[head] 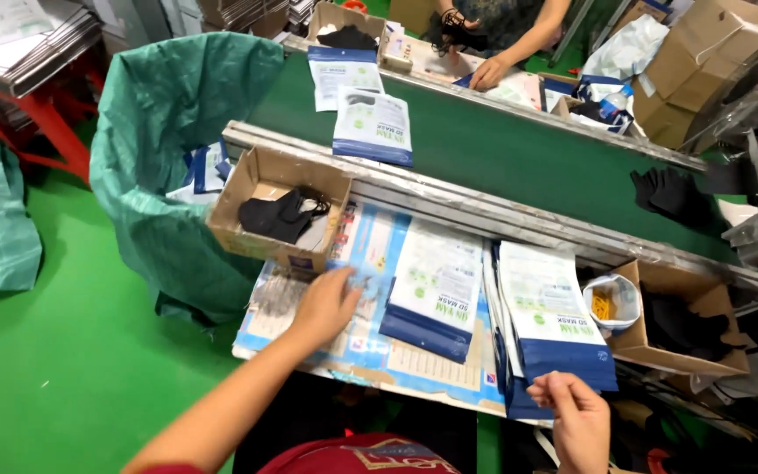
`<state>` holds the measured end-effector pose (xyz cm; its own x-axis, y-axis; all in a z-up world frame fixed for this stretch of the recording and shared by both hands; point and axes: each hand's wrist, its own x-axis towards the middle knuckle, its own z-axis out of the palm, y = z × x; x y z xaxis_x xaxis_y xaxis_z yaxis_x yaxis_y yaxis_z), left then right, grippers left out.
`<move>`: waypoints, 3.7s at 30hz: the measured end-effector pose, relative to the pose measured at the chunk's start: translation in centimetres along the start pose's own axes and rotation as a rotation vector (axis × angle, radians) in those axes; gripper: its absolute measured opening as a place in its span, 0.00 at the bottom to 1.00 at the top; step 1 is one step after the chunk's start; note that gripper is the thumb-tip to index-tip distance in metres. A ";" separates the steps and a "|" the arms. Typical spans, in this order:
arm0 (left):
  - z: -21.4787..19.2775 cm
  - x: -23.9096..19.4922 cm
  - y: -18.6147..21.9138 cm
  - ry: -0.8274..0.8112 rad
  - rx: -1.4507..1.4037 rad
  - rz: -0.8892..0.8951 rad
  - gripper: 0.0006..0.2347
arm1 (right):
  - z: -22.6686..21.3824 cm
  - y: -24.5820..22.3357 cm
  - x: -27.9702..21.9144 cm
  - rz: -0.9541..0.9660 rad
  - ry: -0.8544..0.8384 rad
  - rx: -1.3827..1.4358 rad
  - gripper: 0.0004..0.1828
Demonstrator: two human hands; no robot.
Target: The recorder is packaging individual black face masks into printed plastic pouches on a factory production line.
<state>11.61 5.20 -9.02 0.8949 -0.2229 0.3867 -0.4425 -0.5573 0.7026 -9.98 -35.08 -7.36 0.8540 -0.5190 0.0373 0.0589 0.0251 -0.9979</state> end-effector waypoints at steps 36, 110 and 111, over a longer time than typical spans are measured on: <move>3.1 -7.5 -11.4 0.034 0.579 -0.042 0.16 | -2.0 -5.8 40.4 -0.352 0.085 -1.132 0.30; -3.3 -4.5 -4.8 -0.235 -0.159 0.104 0.39 | 27.9 4.3 2.5 -0.424 -0.817 -0.508 0.26; -2.6 -5.1 -5.4 -0.215 -0.106 0.151 0.41 | 27.6 4.6 2.5 -0.601 -0.853 -0.711 0.28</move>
<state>9.31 11.38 -13.20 0.8055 -0.4678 0.3638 -0.5650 -0.4210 0.7096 6.70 -12.69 -10.38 0.8656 0.4332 0.2510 0.4891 -0.6242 -0.6093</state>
